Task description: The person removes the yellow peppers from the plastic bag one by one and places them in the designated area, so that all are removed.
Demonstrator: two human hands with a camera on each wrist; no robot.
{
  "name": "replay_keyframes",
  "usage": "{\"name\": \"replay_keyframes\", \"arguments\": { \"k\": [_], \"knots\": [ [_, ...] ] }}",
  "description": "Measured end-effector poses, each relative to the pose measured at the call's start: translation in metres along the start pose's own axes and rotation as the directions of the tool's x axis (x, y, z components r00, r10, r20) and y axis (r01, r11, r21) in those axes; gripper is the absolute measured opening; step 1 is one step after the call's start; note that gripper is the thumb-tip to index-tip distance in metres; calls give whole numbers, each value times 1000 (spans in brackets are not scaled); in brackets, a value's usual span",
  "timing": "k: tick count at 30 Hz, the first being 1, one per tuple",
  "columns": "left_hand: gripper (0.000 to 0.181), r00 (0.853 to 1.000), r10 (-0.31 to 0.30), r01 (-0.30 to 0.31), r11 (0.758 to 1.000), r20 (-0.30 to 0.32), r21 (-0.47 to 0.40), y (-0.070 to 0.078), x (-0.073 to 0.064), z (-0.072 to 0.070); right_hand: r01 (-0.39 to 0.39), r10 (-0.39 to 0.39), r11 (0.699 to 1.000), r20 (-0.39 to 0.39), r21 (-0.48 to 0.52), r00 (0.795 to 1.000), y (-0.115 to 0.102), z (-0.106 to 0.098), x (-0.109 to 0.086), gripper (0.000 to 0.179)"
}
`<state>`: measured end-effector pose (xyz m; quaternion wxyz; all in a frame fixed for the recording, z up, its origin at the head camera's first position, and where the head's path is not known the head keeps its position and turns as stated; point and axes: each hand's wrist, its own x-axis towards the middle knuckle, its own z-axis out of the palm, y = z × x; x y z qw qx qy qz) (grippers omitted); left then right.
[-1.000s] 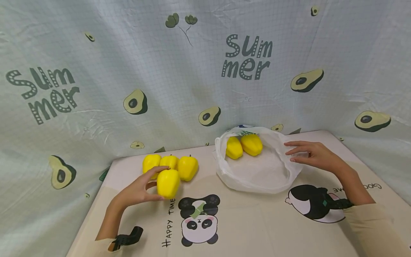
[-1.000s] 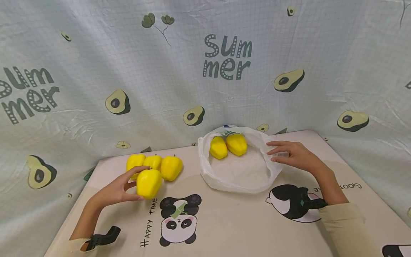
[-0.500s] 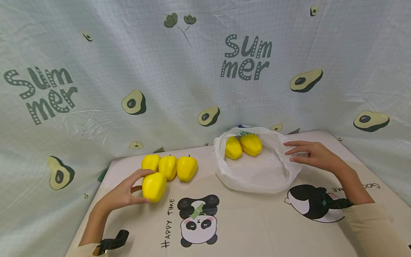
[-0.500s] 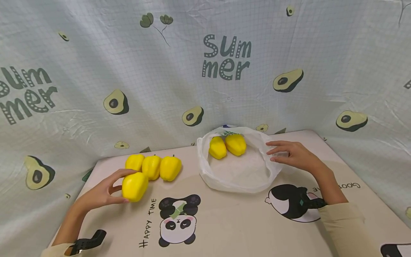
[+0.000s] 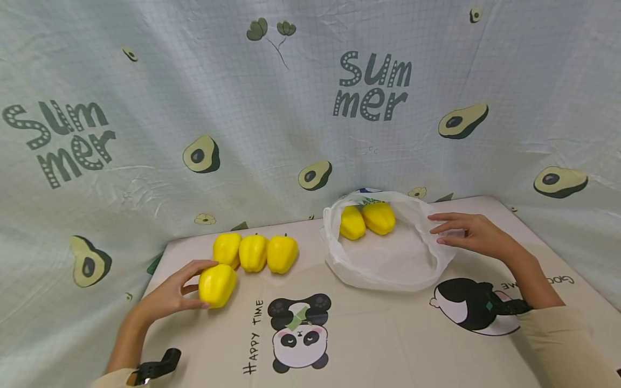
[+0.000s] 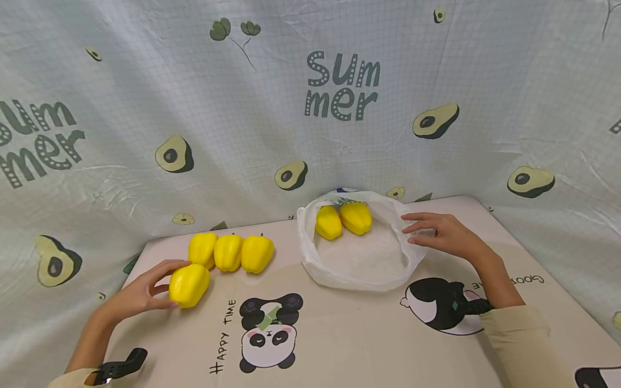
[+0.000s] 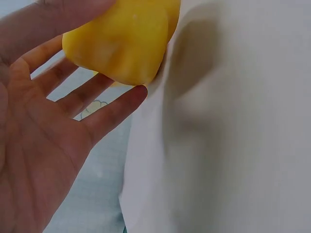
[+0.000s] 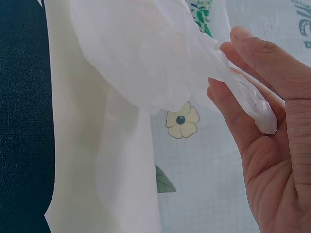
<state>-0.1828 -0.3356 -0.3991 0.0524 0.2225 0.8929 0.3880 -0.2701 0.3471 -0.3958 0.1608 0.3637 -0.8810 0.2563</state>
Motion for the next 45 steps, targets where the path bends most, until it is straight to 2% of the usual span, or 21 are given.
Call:
{"name": "replay_keyframes", "arguments": {
  "k": [4,10,17,26,30,33,37,45],
  "knots": [
    [79,1000,-19,19,1000,9,-20,-6,-2,0,-5,5,1000,3,2,1000,0,0,1,26],
    [78,998,-59,64,990,36,-129,-10,-6,1,-9,9,1000,7,-2,1000,1,1,1,25],
    [82,997,-39,49,983,62,-175,-11,-12,2,-11,11,1000,13,-15,1000,0,1,1,25],
    [92,990,-128,132,989,54,-67,-5,-13,0,22,-22,1000,1,-20,1000,-3,-1,2,26],
    [94,995,-97,98,994,26,-46,-1,-12,-3,13,-13,999,6,-32,1000,-3,-2,1,25],
    [91,1000,-25,25,999,-11,-24,4,-10,-5,11,-10,999,12,-35,1000,-3,-2,2,24],
    [87,997,62,-62,998,-40,18,16,0,-7,14,-14,1000,11,-25,1000,-3,-1,3,24],
    [71,991,114,-97,971,-66,216,55,25,2,8,-7,1000,11,-6,1000,-5,1,2,24]
  ]
}}
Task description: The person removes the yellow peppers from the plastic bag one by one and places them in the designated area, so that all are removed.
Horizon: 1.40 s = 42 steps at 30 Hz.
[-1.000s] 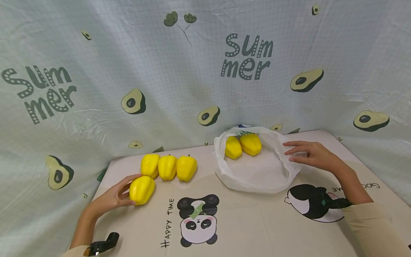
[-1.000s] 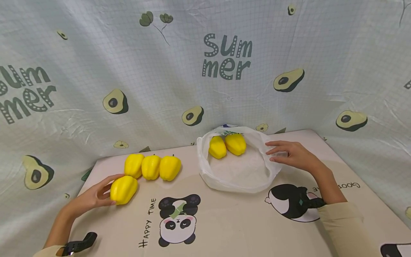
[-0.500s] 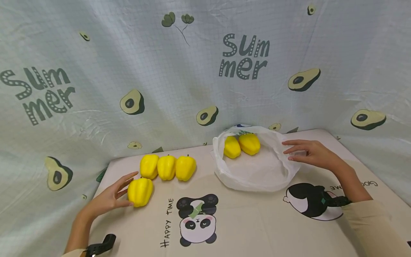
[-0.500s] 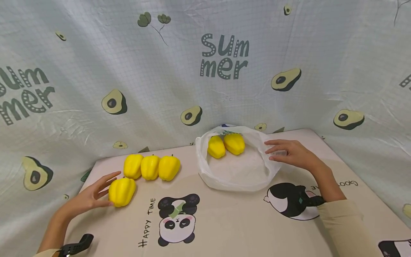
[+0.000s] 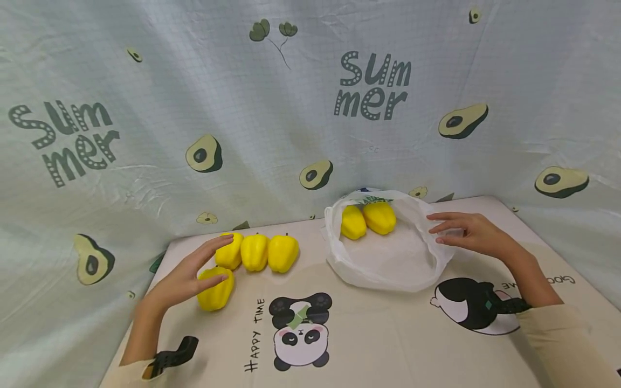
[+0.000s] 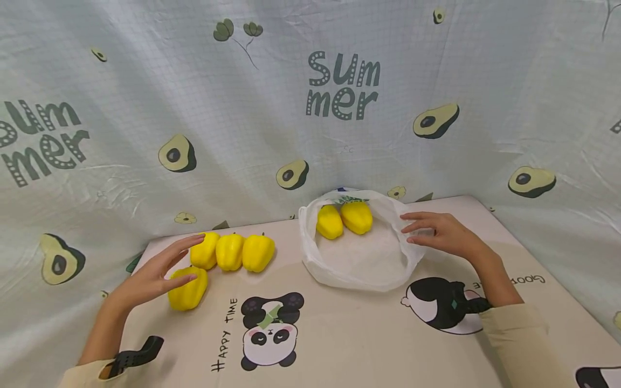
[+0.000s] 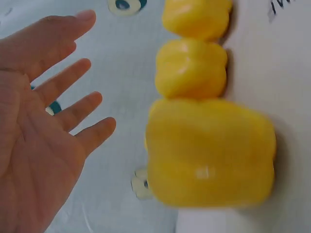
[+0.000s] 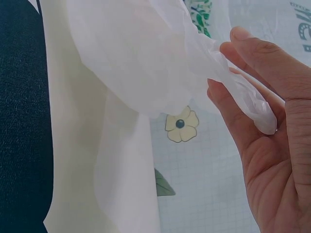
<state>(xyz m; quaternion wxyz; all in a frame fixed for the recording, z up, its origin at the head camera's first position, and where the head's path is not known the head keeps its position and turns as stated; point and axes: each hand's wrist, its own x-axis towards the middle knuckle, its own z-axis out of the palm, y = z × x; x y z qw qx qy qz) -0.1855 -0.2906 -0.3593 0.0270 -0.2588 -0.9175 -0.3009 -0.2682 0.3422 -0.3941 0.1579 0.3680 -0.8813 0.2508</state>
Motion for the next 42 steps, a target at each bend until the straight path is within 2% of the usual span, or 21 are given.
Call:
{"name": "replay_keyframes", "arguments": {
  "k": [2,8,14,17,21,24,29,33,37,42],
  "knots": [
    [69,1000,17,-17,1000,1,1,8,11,3,7,-7,1000,-5,-6,1000,1,0,0,24],
    [69,1000,15,-15,1000,1,2,37,47,13,5,-5,1000,-9,-6,1000,2,1,-2,24],
    [67,994,109,-109,994,-4,-8,68,90,29,-3,3,1000,-11,-19,1000,2,0,-2,25],
    [69,985,169,-169,986,18,-11,83,113,40,8,-8,1000,-13,-18,1000,3,-1,-2,25],
    [70,967,249,-248,969,54,-25,103,144,59,25,-25,999,-24,-29,999,4,-2,-2,26],
    [68,956,278,-276,961,95,-28,117,167,75,29,-30,999,-30,-42,999,4,-2,-2,27],
    [63,946,266,-271,963,187,3,133,204,100,18,-19,1000,-18,-24,1000,3,-2,-2,25],
    [59,944,237,-241,970,230,-8,141,230,119,11,-11,1000,-17,-10,1000,2,-2,-2,25],
    [58,944,212,-211,977,252,-30,147,251,134,9,-9,1000,-18,-14,1000,3,-2,-2,25],
    [56,938,156,-169,985,309,15,152,271,150,4,-5,1000,-22,-28,1000,2,-4,-1,25]
  ]
}}
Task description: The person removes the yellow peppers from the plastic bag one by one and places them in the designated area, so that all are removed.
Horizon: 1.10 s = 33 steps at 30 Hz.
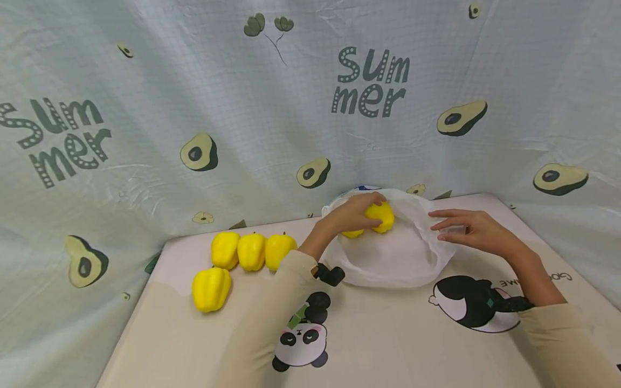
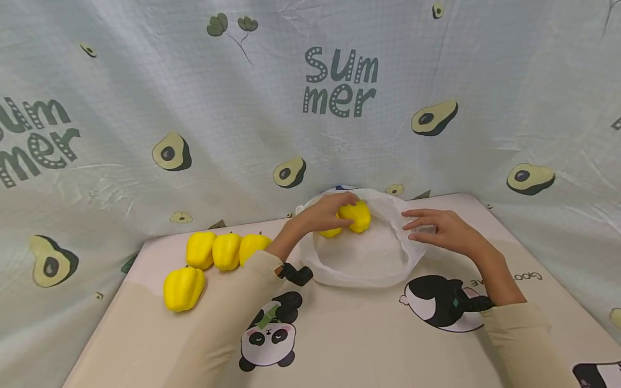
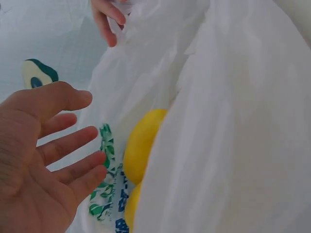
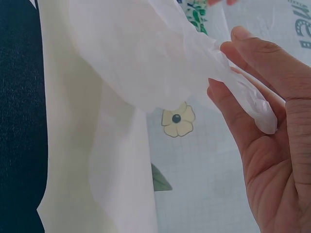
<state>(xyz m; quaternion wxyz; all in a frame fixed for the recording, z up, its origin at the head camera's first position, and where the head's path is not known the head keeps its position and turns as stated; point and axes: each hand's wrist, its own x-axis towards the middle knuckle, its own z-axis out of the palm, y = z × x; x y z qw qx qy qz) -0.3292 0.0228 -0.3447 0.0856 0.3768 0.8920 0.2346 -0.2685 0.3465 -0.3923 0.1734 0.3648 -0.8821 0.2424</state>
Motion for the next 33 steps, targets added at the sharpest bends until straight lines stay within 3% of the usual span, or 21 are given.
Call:
{"name": "replay_keyframes", "arguments": {
  "k": [3,6,10,17,23,26,33],
  "knots": [
    [55,998,-49,48,998,27,38,0,10,5,-2,2,1000,3,5,1000,-1,1,2,25],
    [56,992,-126,126,991,12,55,1,19,12,-2,2,1000,7,2,1000,-2,3,2,25],
    [61,972,-231,234,970,-42,72,3,28,20,-2,2,1000,9,-12,1000,-2,5,3,25],
    [64,936,-333,343,935,-110,89,1,45,32,-26,27,999,22,-28,999,-4,8,5,24],
    [70,924,-359,371,925,-135,78,1,53,34,-9,9,1000,32,2,999,-4,6,8,25],
    [69,924,-358,370,926,-135,76,3,55,33,-6,6,1000,29,4,1000,-5,6,9,25],
    [63,940,-308,324,940,-143,105,-3,56,44,-9,8,999,29,31,1000,-6,9,6,25]
  ]
}}
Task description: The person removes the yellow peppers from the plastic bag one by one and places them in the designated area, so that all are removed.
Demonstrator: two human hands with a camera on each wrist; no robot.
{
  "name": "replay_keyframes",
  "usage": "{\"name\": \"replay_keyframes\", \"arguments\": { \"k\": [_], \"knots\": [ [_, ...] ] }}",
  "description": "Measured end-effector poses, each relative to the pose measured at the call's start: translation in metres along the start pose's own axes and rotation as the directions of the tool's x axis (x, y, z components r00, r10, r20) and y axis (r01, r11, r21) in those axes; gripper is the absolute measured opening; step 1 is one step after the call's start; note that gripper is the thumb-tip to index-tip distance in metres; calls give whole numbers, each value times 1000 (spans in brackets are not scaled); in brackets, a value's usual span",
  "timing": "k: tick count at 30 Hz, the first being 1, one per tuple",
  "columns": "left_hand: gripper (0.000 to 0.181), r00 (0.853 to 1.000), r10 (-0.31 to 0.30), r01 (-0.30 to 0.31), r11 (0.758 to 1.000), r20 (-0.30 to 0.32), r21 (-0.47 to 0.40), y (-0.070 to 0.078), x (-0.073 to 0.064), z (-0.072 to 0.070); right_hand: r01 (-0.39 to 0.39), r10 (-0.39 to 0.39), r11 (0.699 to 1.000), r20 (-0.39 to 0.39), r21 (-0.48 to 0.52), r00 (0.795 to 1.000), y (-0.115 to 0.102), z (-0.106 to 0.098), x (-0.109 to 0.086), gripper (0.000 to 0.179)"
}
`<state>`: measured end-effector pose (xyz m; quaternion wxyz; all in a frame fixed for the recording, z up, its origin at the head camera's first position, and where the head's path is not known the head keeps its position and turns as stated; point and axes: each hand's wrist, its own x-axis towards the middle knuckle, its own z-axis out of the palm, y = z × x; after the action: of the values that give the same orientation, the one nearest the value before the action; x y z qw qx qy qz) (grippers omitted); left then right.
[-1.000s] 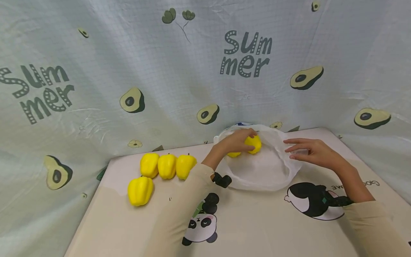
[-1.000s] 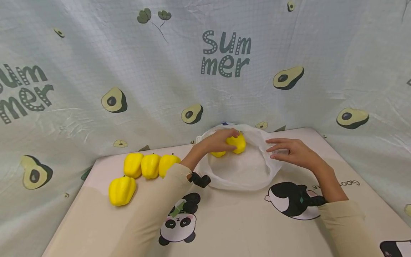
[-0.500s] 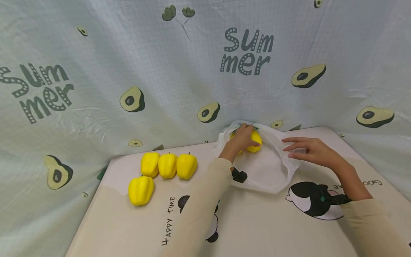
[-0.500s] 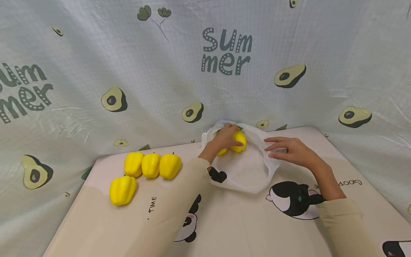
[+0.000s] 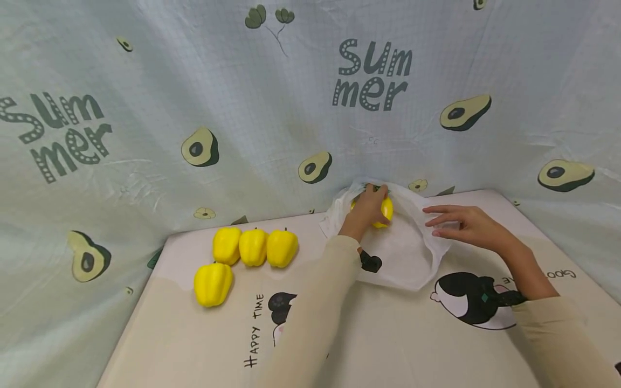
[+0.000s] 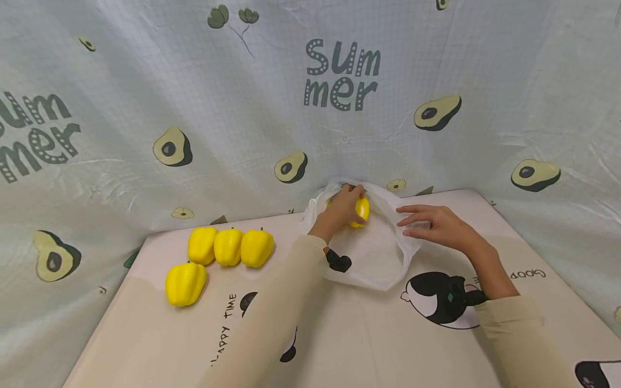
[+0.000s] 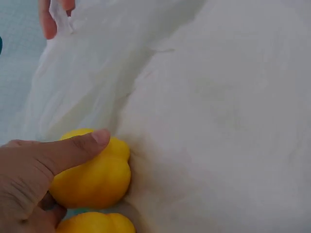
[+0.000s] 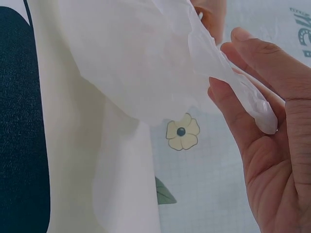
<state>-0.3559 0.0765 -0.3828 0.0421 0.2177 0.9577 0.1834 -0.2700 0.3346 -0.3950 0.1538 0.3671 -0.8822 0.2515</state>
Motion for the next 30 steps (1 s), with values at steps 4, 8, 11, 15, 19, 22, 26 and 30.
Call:
{"name": "replay_keyframes", "arguments": {
  "k": [4,8,11,15,19,22,26,30],
  "knots": [
    [69,998,59,-60,998,-15,-4,-4,-2,3,12,-12,1000,-5,10,1000,2,-1,0,25],
    [76,987,157,-157,987,16,26,-8,-3,5,7,-7,1000,-8,11,1000,2,-2,0,24],
    [76,977,208,-209,978,57,11,-10,-3,6,2,-2,1000,-4,15,1000,2,-3,0,24],
    [74,966,250,-246,967,71,-62,-13,-4,4,-5,5,1000,-2,7,1000,1,-3,-2,23],
    [75,956,289,-280,951,52,-132,-16,-6,-1,-4,4,1000,-8,-7,1000,2,-3,-3,23],
    [77,948,315,-304,938,41,-170,-17,-8,-7,5,-5,1000,-11,-16,1000,4,-3,-3,24],
    [79,941,334,-321,931,49,-176,-17,-11,-15,20,-20,1000,-15,-17,1000,5,-4,-2,25],
    [80,933,357,-345,924,45,-167,-16,-15,-23,20,-20,1000,-18,-10,1000,5,-4,-1,25]
  ]
}}
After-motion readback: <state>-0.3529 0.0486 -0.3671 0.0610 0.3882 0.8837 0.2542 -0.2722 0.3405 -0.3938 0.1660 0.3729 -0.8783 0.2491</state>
